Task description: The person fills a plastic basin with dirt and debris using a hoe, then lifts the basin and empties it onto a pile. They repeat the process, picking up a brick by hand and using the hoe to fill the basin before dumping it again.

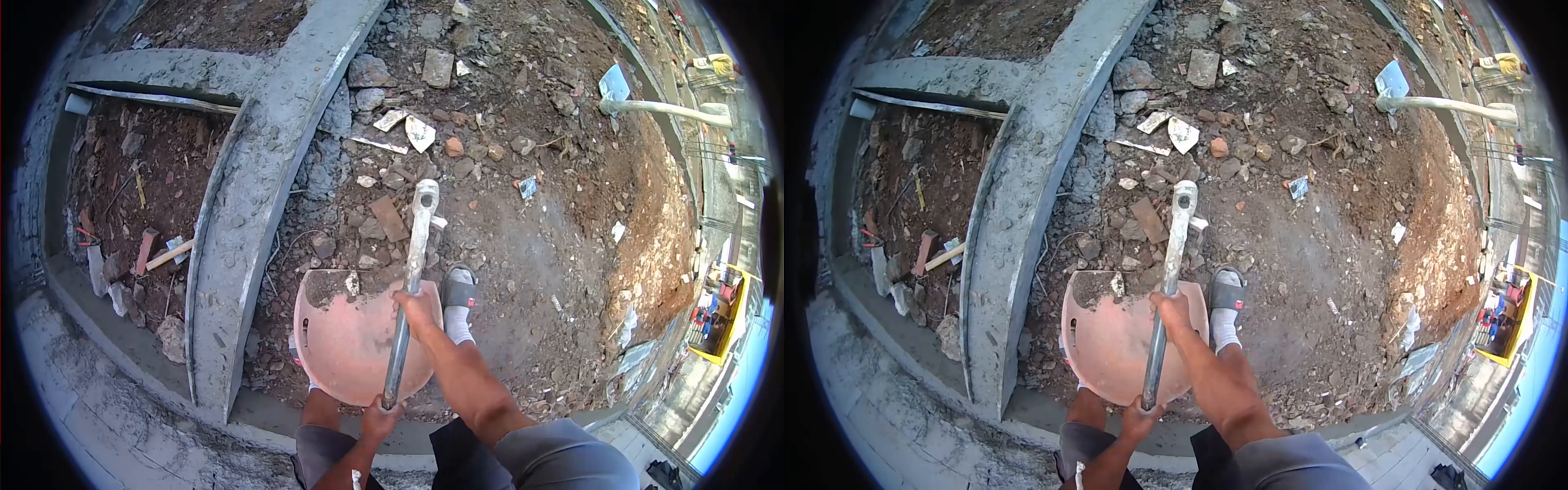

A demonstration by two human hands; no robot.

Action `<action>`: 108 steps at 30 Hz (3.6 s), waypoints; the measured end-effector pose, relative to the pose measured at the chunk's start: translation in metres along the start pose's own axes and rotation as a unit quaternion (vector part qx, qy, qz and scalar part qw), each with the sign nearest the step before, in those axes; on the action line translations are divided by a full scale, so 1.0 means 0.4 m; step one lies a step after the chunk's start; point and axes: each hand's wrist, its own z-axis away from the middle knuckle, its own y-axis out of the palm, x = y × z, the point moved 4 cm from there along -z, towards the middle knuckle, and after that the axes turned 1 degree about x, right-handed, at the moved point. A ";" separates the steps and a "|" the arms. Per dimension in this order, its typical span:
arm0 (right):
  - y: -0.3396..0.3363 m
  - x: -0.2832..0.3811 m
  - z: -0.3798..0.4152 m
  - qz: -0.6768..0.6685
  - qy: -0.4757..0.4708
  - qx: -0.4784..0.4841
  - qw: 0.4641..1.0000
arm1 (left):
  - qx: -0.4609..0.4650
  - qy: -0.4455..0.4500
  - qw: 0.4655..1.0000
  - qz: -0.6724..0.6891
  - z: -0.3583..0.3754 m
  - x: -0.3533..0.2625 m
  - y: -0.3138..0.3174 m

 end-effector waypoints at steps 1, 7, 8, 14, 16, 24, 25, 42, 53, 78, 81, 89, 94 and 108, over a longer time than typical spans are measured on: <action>-0.036 -0.049 0.051 -0.007 -0.005 0.026 1.000 | 0.013 -0.015 0.999 -0.029 0.016 0.027 0.038; -0.242 -0.036 0.157 -0.098 0.037 0.005 0.995 | 0.091 -0.095 0.983 -0.127 -0.003 0.067 0.196; -0.269 0.041 0.117 -0.120 0.028 0.004 0.992 | 0.072 -0.026 0.989 -0.126 -0.049 -0.036 0.178; -0.309 0.629 -0.287 -0.319 -0.151 0.048 0.934 | -0.026 0.229 0.941 -0.247 -0.470 -0.748 -0.135; -0.241 0.751 -0.429 -0.374 -0.195 0.046 0.905 | -0.120 0.247 0.896 -0.350 -0.542 -0.925 -0.286; 0.061 0.472 -0.450 -0.378 -0.051 0.094 0.920 | -0.097 0.115 0.923 -0.355 -0.483 -0.625 -0.458; 0.070 0.434 -0.417 -0.327 -0.027 0.053 0.943 | -0.065 0.109 0.939 -0.320 -0.450 -0.580 -0.433; -0.047 -0.027 0.076 -0.127 0.121 0.077 0.982 | -0.010 -0.087 0.992 -0.094 0.074 -0.039 -0.023; -0.030 0.537 -0.112 -0.147 -0.192 -0.005 0.970 | -0.035 0.182 0.979 -0.082 -0.370 -0.466 -0.228; -0.127 -0.385 0.250 0.012 0.168 -0.007 0.986 | 0.097 -0.180 0.975 -0.086 0.193 0.323 0.229; -0.154 -0.387 0.224 -0.064 0.172 -0.002 0.983 | 0.079 -0.126 0.986 -0.076 0.237 0.294 0.231; -0.313 0.193 -0.066 -0.297 -0.045 0.062 0.952 | 0.003 0.074 0.965 -0.252 -0.213 -0.301 0.022; -0.377 0.640 -0.395 -0.393 -0.157 0.028 0.906 | -0.142 0.267 0.867 -0.396 -0.528 -0.885 -0.157; -0.207 0.403 -0.426 -0.245 0.018 0.003 0.969 | -0.026 0.075 0.943 -0.324 -0.410 -0.633 -0.140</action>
